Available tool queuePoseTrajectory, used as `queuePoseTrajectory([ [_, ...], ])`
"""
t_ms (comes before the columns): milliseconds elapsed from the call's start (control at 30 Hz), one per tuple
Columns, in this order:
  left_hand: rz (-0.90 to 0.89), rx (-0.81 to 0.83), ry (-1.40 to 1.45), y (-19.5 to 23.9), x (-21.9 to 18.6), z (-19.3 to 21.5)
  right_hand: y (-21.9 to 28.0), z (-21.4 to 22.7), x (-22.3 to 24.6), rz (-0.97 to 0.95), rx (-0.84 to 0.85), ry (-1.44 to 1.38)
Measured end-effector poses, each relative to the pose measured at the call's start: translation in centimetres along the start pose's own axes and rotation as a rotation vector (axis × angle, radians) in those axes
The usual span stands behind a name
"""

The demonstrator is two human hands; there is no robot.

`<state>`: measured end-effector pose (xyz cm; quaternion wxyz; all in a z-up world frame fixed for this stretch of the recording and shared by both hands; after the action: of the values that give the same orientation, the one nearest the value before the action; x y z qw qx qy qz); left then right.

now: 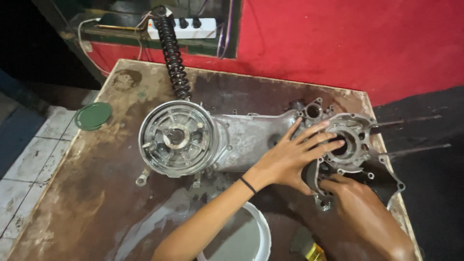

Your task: Cleaning and sanding a motorcycle engine casing at a workbench.

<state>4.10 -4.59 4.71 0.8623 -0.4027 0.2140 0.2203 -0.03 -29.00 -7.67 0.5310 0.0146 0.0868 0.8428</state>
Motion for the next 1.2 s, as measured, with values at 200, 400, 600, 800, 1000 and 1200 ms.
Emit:
queuePoseTrajectory([
  [200,0.028,0.029,-0.043,-0.4,0.2,0.7,-1.5,0.8,-0.2,-0.004,-0.006,0.012],
  [400,0.030,0.042,-0.035,-0.7,0.1,0.3,-2.3,5.7,2.7,-0.043,0.017,0.017],
  [600,0.038,0.054,-0.018,-0.4,0.5,-0.3,-3.2,12.4,7.5,-0.031,0.051,-0.007],
  [800,0.052,0.063,-0.026,-0.7,0.5,0.2,-3.9,13.9,9.1,0.008,0.061,-0.024],
  [1000,0.039,0.072,-0.013,-0.8,0.6,0.3,-3.7,12.6,7.6,-0.030,0.072,-0.060],
  [1200,0.036,0.096,-0.019,-1.2,0.3,0.0,-2.8,17.3,9.9,-0.004,0.049,-0.103],
])
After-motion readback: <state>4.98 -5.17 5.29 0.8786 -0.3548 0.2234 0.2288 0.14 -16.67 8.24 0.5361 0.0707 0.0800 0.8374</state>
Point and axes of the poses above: each hand's wrist, its own y-axis away from the middle knuckle, its own z-axis out of the back of the hand, x = y × z, the point moved 8 cm from there along -y, towards the middle knuckle, and after that the axes turned 15 degrees about y, right-handed, at the moved point
